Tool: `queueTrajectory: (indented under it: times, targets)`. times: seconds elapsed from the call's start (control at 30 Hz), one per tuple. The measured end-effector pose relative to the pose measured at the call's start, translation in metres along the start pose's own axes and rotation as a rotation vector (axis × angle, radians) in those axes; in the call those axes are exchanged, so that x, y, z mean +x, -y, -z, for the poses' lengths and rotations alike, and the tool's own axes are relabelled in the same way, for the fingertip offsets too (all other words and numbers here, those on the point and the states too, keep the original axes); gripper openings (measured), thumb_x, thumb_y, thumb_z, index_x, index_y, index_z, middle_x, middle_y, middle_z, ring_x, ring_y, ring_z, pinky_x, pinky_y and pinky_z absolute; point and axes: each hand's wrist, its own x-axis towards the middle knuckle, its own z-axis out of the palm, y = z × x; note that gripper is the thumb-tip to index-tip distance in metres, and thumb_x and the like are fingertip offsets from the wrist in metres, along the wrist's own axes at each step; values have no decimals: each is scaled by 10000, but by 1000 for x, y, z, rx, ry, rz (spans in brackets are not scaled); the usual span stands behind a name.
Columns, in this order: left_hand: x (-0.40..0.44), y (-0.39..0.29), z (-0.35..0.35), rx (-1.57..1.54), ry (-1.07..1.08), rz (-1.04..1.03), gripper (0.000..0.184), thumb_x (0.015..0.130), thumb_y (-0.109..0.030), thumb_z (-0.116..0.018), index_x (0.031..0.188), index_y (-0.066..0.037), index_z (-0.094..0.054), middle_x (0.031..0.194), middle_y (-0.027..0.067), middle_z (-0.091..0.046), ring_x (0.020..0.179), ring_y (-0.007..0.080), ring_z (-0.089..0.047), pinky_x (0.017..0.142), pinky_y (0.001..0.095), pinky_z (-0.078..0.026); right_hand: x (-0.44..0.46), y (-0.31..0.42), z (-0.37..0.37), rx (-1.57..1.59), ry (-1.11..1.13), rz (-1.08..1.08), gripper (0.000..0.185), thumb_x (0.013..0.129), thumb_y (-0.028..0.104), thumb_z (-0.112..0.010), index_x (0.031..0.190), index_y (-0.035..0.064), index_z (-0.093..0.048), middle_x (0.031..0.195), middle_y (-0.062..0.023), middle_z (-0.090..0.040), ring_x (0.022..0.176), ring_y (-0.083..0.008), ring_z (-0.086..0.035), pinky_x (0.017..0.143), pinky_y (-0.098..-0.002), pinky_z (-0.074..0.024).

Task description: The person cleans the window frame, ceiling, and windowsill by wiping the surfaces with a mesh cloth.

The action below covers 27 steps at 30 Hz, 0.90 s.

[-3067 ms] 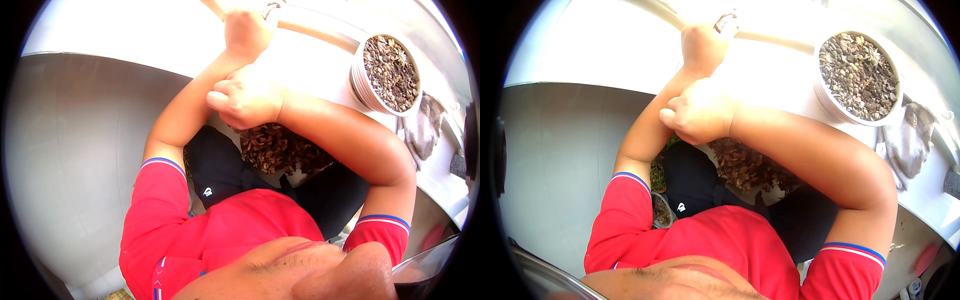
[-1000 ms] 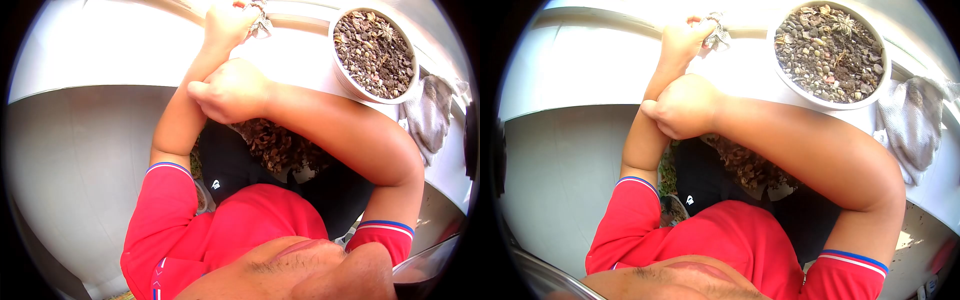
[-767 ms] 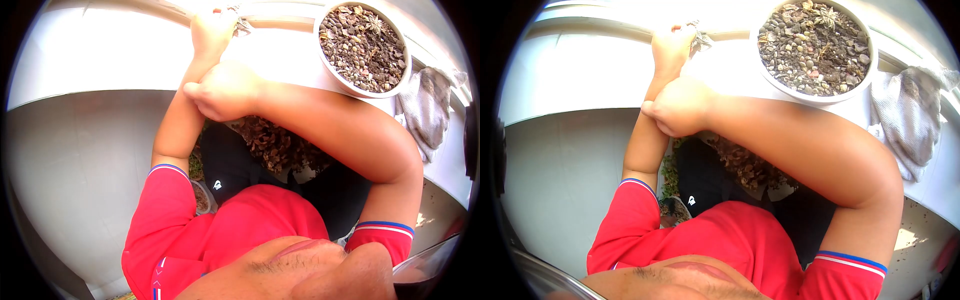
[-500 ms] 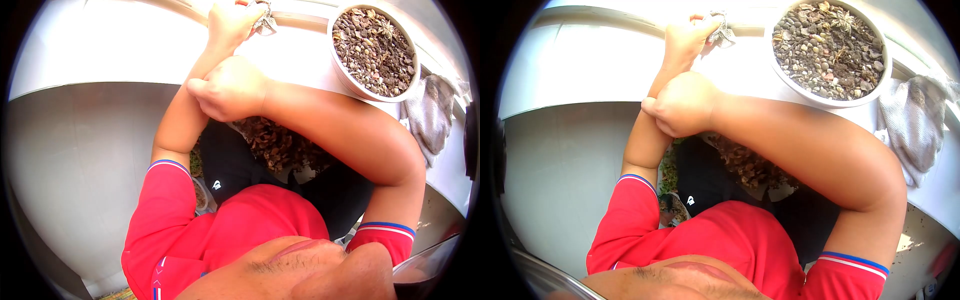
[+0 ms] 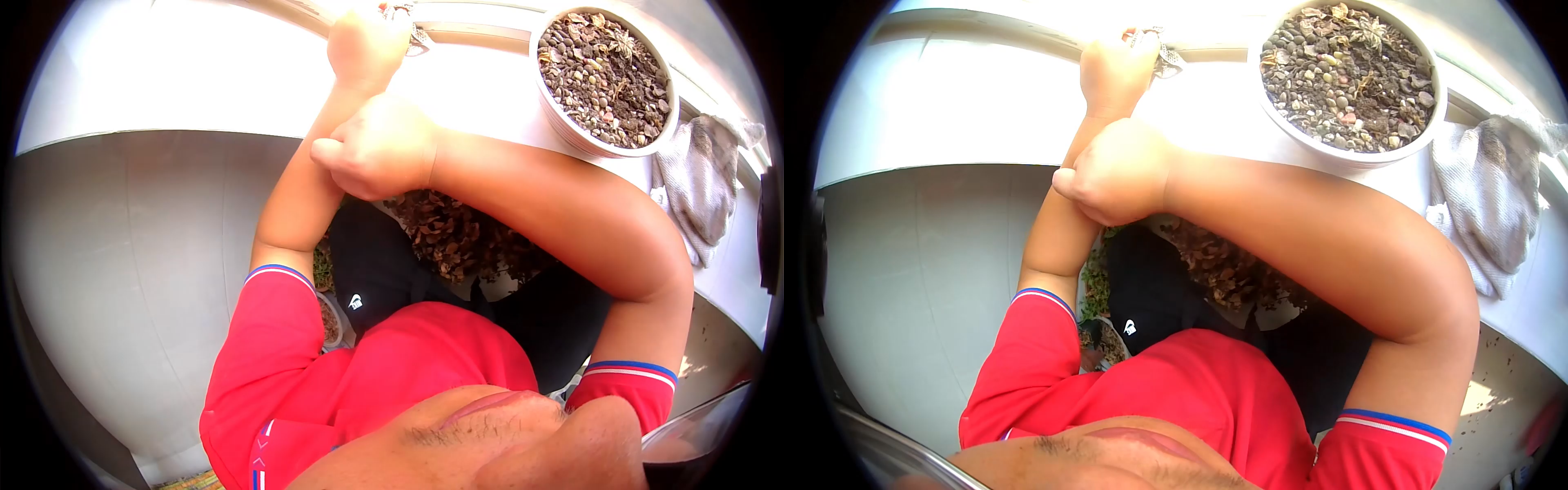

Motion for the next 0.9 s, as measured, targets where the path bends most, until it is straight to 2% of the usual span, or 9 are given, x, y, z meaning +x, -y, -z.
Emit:
queueTrajectory:
  times: [0.1,0.17,0.23,0.3,0.53,0.63,0.7,0.8,0.9]
  targets:
    - [-8,-10,-21,-27,-141,-282,301,808,-306,-718,840,-11,-766,621,130,-698,580,255,-693,615,352,-548,6,14,-10,47,-197,224,197,660,167,-684,692,137,-491,563,5,-469,485,-202,-551,385,-388,-401]
    - [-16,-45,-21,-134,85,-209,322,795,-332,-729,831,-14,-766,611,128,-689,573,259,-685,601,360,-541,-1,23,-13,60,-61,266,186,668,180,-686,689,137,-507,562,3,-478,485,-185,-553,378,-369,-388]
    - [-19,-66,-31,-200,83,-248,349,792,-361,-724,762,-14,-755,608,128,-683,587,269,-679,607,377,-540,-1,26,-4,20,-123,231,156,670,187,-681,691,139,-534,557,20,-462,475,-167,-529,374,-343,-366]
    - [-18,-80,-18,-262,192,-164,245,829,-270,-732,825,-26,-710,789,233,-709,798,414,-702,740,500,-547,-1,25,-1,-21,-199,210,129,670,185,-680,709,139,-566,560,29,-463,472,-161,-519,373,-334,-358]
    - [-11,-64,-27,-45,163,-293,310,882,-329,-656,827,-28,-704,821,244,-707,808,434,-698,748,534,-549,-1,29,-2,4,-177,220,159,653,161,-714,767,124,-609,579,35,-462,488,-132,-508,389,-299,-348]
    - [-14,-64,-17,-30,161,-243,320,890,-334,-644,852,-22,-703,842,246,-710,817,441,-697,753,545,-551,0,34,2,-24,-135,200,115,696,224,-669,704,148,-583,583,19,-516,518,-162,-568,421,-335,-430]
    - [-13,-67,-13,-15,182,-230,322,890,-335,-651,870,-18,-702,853,246,-713,822,440,-698,752,545,-555,0,33,-3,-11,-137,221,113,691,220,-669,711,145,-587,588,20,-511,520,-156,-564,420,-327,-426]
    - [-12,-76,-4,-24,225,-355,331,891,-338,-655,871,-13,-714,854,250,-713,834,437,-703,759,542,-560,-1,31,-4,-17,-163,215,113,678,206,-673,729,136,-600,595,20,-508,523,-151,-559,423,-317,-427]
    - [-11,-81,1,-72,353,-341,337,887,-339,-663,867,-8,-725,857,254,-714,849,434,-708,764,534,-567,1,32,-4,-4,-190,226,128,658,188,-679,747,123,-614,596,21,-501,524,-150,-554,425,-310,-431]
